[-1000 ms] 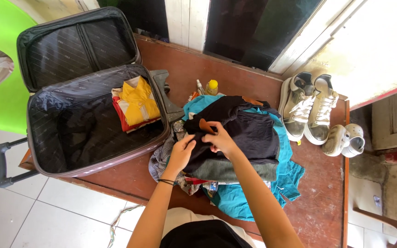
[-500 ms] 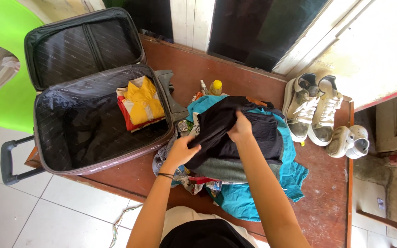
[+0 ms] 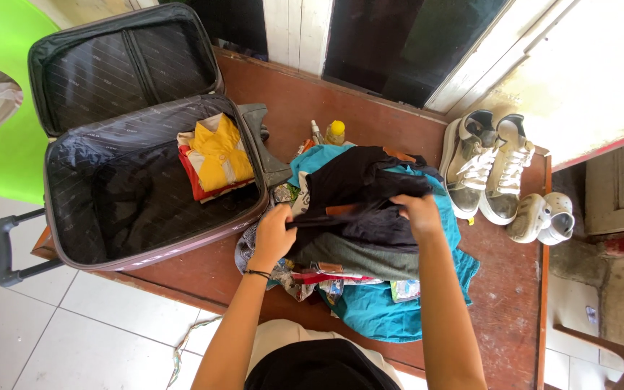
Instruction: The person packs a suitcase by folding a red shirt and placing it inside, followed by folding and packing a yellow shirt and a black shirt.
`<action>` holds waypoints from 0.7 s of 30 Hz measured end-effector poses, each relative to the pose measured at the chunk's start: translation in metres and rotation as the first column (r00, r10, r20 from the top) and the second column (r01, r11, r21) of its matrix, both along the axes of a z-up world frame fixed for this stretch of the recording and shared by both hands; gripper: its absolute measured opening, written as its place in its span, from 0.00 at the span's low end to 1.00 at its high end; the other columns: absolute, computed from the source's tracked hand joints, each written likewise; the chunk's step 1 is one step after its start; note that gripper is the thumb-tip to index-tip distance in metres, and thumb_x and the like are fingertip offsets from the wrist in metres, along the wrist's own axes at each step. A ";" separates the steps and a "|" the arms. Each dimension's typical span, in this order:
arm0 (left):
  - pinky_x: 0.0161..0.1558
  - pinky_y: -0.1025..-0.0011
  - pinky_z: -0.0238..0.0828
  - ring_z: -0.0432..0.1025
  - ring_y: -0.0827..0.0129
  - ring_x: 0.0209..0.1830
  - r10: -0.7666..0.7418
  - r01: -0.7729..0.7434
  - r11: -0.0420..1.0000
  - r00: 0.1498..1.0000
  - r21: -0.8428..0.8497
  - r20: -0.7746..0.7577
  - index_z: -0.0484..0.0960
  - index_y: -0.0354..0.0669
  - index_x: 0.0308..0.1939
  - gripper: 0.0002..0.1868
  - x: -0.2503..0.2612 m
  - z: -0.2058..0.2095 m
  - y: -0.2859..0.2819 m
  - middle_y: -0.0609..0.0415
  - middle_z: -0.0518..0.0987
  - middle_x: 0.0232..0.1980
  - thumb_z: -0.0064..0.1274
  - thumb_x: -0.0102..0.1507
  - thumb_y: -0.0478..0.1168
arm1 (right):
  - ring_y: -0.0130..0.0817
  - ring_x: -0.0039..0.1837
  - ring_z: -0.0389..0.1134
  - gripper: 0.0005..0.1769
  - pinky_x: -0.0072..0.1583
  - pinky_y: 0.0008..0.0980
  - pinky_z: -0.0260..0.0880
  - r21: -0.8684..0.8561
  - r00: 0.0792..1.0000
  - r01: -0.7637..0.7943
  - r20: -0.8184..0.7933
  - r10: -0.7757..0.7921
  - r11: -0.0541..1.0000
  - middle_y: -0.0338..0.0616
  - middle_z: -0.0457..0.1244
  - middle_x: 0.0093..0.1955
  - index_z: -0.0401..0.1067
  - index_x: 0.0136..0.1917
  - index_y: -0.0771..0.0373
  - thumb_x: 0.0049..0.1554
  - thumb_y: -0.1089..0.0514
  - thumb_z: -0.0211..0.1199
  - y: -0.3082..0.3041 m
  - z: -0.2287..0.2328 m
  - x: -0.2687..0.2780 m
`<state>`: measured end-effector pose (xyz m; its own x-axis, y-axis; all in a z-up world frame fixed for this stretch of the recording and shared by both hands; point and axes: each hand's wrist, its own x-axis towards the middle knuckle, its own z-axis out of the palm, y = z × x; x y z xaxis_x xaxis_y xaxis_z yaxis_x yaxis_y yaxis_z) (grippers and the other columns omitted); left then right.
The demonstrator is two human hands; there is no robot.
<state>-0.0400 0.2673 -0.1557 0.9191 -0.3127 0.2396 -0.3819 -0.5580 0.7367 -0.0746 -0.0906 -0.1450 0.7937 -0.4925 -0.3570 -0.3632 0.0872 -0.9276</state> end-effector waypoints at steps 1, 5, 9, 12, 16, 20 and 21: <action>0.38 0.58 0.65 0.68 0.48 0.37 0.039 -0.034 0.998 0.993 -0.046 0.112 0.67 0.38 0.33 0.15 -0.001 0.000 -0.001 0.48 0.71 0.35 0.58 0.48 0.28 | 0.35 0.48 0.66 0.14 0.52 0.38 0.64 0.210 0.974 -0.122 0.215 0.076 0.970 0.47 0.68 0.53 0.74 0.52 0.63 0.52 0.69 0.63 -0.001 0.008 -0.004; 0.37 0.57 0.60 0.63 0.50 0.31 -0.001 0.003 1.000 0.929 -0.006 0.370 0.64 0.41 0.26 0.17 -0.007 0.001 0.007 0.48 0.64 0.29 0.58 0.43 0.28 | 0.35 0.56 0.69 0.06 0.57 0.35 0.67 0.390 0.773 -0.475 0.614 0.162 0.789 0.47 0.68 0.60 0.73 0.40 0.63 0.52 0.69 0.55 -0.021 0.020 -0.033; 0.40 0.59 0.64 0.68 0.51 0.38 -0.152 0.138 0.984 0.980 0.114 0.126 0.69 0.39 0.30 0.13 -0.022 0.003 0.018 0.48 0.70 0.33 0.58 0.47 0.28 | 0.35 0.61 0.70 0.14 0.62 0.34 0.67 0.038 0.761 -0.555 0.426 0.488 0.831 0.44 0.67 0.66 0.71 0.39 0.63 0.37 0.70 0.54 -0.043 -0.033 -0.062; 0.43 0.59 0.67 0.70 0.52 0.40 -0.249 0.246 0.969 0.961 -0.038 -0.120 0.74 0.37 0.36 0.13 -0.020 0.002 0.022 0.46 0.73 0.37 0.60 0.50 0.31 | 0.27 0.41 0.57 0.21 0.45 0.32 0.62 0.234 0.986 -0.168 0.063 0.157 0.958 0.42 0.70 0.57 0.77 0.54 0.64 0.48 0.64 0.55 -0.053 -0.080 -0.086; 0.52 0.62 0.70 0.73 0.57 0.46 -0.135 0.103 0.977 0.977 -0.187 -0.167 0.77 0.39 0.44 0.06 -0.012 -0.009 0.010 0.48 0.76 0.44 0.53 0.64 0.35 | 0.25 0.41 0.62 0.22 0.43 0.29 0.65 0.245 0.994 0.082 -0.085 -0.063 0.966 0.36 0.59 0.43 0.77 0.59 0.64 0.63 0.43 0.67 -0.048 -0.082 -0.087; 0.50 0.59 0.68 0.71 0.54 0.47 -0.121 0.128 0.979 0.991 -0.159 0.051 0.76 0.36 0.53 0.15 -0.005 0.003 -0.019 0.45 0.75 0.49 0.56 0.65 0.40 | 0.22 0.38 0.63 0.31 0.41 0.26 0.67 -0.282 0.983 -0.003 -0.179 -0.049 0.959 0.35 0.63 0.41 0.67 0.62 0.63 0.50 0.53 0.75 -0.015 -0.053 -0.087; 0.49 0.59 0.68 0.71 0.53 0.45 -0.170 0.176 0.978 0.984 -0.110 0.060 0.79 0.39 0.54 0.16 -0.002 0.006 -0.025 0.45 0.74 0.46 0.57 0.64 0.40 | 0.22 0.37 0.63 0.36 0.39 0.26 0.66 -0.378 0.991 -0.021 -0.133 -0.031 0.926 0.36 0.63 0.40 0.65 0.64 0.62 0.46 0.57 0.78 -0.010 -0.052 -0.088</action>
